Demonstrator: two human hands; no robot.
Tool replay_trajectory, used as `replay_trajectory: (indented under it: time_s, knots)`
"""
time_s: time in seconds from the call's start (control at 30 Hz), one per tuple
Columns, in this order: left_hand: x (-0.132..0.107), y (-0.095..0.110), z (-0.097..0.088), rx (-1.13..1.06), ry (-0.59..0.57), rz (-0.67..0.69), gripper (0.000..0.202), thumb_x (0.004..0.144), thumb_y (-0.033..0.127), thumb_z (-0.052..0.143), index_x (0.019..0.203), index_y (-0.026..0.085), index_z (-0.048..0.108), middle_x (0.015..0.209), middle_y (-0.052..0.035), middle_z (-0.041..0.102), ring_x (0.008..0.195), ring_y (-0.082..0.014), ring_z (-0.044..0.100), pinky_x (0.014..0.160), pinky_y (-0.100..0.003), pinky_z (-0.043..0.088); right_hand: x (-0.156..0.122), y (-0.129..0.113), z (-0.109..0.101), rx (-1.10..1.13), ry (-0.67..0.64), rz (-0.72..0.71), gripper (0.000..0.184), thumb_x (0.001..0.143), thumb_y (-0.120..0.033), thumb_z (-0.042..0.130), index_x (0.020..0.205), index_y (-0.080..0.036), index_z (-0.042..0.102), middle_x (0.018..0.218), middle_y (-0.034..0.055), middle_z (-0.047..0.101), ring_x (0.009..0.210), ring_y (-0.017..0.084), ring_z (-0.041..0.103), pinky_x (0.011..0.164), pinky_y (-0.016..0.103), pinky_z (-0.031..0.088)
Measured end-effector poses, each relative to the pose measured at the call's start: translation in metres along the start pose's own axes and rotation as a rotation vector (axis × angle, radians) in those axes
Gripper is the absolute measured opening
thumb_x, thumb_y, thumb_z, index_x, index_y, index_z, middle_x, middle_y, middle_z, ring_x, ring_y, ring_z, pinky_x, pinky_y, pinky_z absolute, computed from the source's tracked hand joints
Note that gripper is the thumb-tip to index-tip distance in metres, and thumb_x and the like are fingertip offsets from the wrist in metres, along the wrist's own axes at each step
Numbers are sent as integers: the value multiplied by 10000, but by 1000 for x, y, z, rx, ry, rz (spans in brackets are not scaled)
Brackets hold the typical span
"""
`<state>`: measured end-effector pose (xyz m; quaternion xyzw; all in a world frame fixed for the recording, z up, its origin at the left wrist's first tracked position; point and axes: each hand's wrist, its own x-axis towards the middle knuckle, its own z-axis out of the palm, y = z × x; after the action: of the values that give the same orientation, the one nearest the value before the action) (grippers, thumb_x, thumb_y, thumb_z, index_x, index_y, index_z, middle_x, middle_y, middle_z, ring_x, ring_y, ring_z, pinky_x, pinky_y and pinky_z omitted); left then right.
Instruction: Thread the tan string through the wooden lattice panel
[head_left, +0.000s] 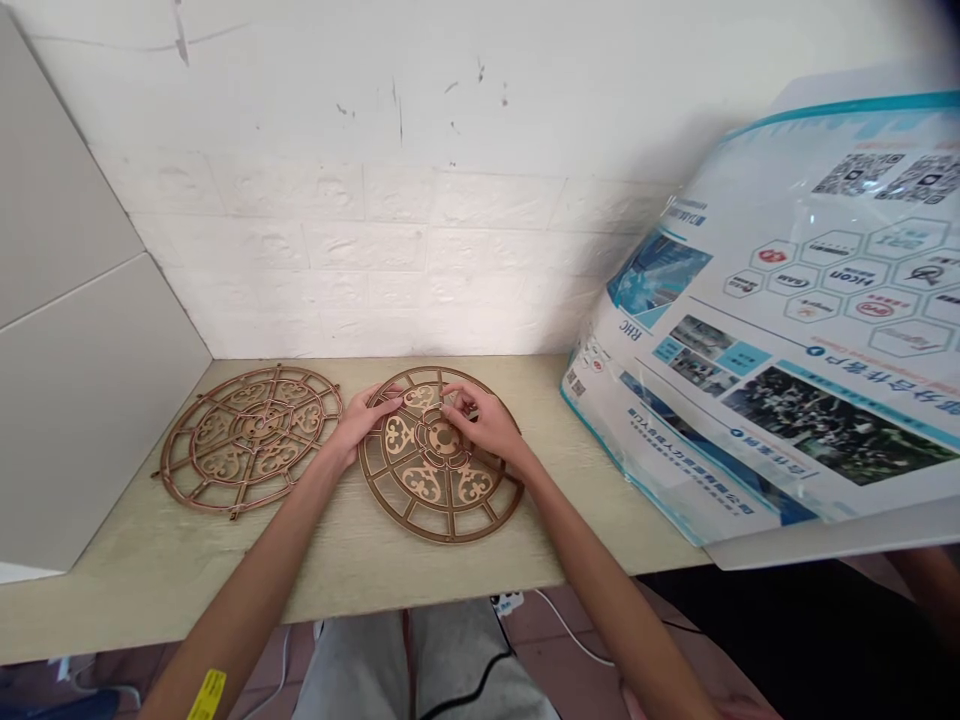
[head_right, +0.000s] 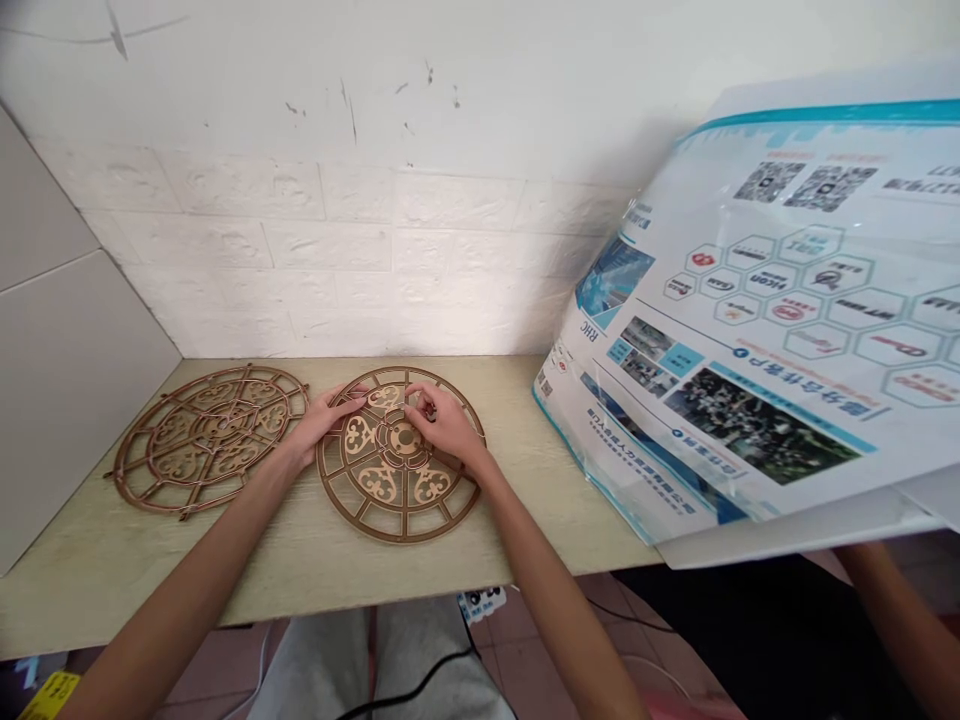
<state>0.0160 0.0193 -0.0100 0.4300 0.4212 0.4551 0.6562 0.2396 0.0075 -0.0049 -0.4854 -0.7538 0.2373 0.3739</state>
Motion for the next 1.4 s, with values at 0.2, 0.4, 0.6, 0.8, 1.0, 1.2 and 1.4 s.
replay_trajectory:
  time_s: [0.2, 0.4, 0.6, 0.8, 1.0, 1.2, 1.4]
  knots:
    - [0, 0, -1, 7, -1, 10, 556, 623, 334, 866, 1112, 151, 677, 1078, -119, 701, 806, -170, 678, 709, -252, 550, 1, 0, -5, 218, -60, 92, 453, 820, -511, 579, 1111, -166, 545, 689, -25, 572, 645, 51, 531, 659, 171, 425]
    - [1, 0, 0, 22, -2, 10, 554, 624, 336, 863, 1115, 156, 679, 1075, -116, 701, 792, -169, 677, 703, -254, 543, 3, -2, -8, 207, -107, 138, 474, 795, -589, 572, 820, -117, 601, 717, 7, 569, 632, 29, 468, 594, 150, 364]
    - [-1, 1, 0, 41, -9, 2, 574, 617, 350, 865, 1123, 153, 677, 1073, -111, 700, 790, -163, 674, 683, -237, 533, 4, -7, -11, 211, -204, 125, 567, 820, -656, 480, 673, -108, 491, 637, -13, 404, 595, 12, 345, 557, 157, 269]
    - [1, 0, -2, 46, -3, 8, 545, 637, 344, 854, 1119, 158, 684, 1063, -114, 704, 819, -180, 679, 714, -258, 543, 2, -9, -12, 240, -213, 136, 575, 791, -679, 512, 675, -118, 470, 631, -20, 413, 584, 13, 339, 553, 162, 282]
    - [1, 0, -1, 28, 0, 12, 557, 627, 344, 861, 1120, 156, 682, 1074, -113, 701, 825, -173, 676, 731, -256, 543, 2, -4, -6, 109, -142, 69, 486, 865, -598, 466, 778, -127, 544, 723, 1, 538, 657, 36, 442, 624, 166, 346]
    - [2, -2, -1, 21, -2, 33, 567, 623, 344, 863, 1125, 153, 680, 1092, -112, 696, 822, -161, 670, 718, -240, 539, -2, -2, 1, -298, -2, -95, 364, 947, -449, 383, 916, -175, 620, 911, 47, 663, 848, 106, 550, 811, 244, 393]
    - [2, -2, -1, 29, 11, 27, 594, 621, 359, 864, 1144, 155, 673, 1109, -119, 691, 826, -164, 671, 724, -244, 536, -5, 2, 1, -428, 97, -194, 368, 951, -423, 382, 950, -208, 681, 967, 46, 691, 913, 134, 574, 865, 286, 418]
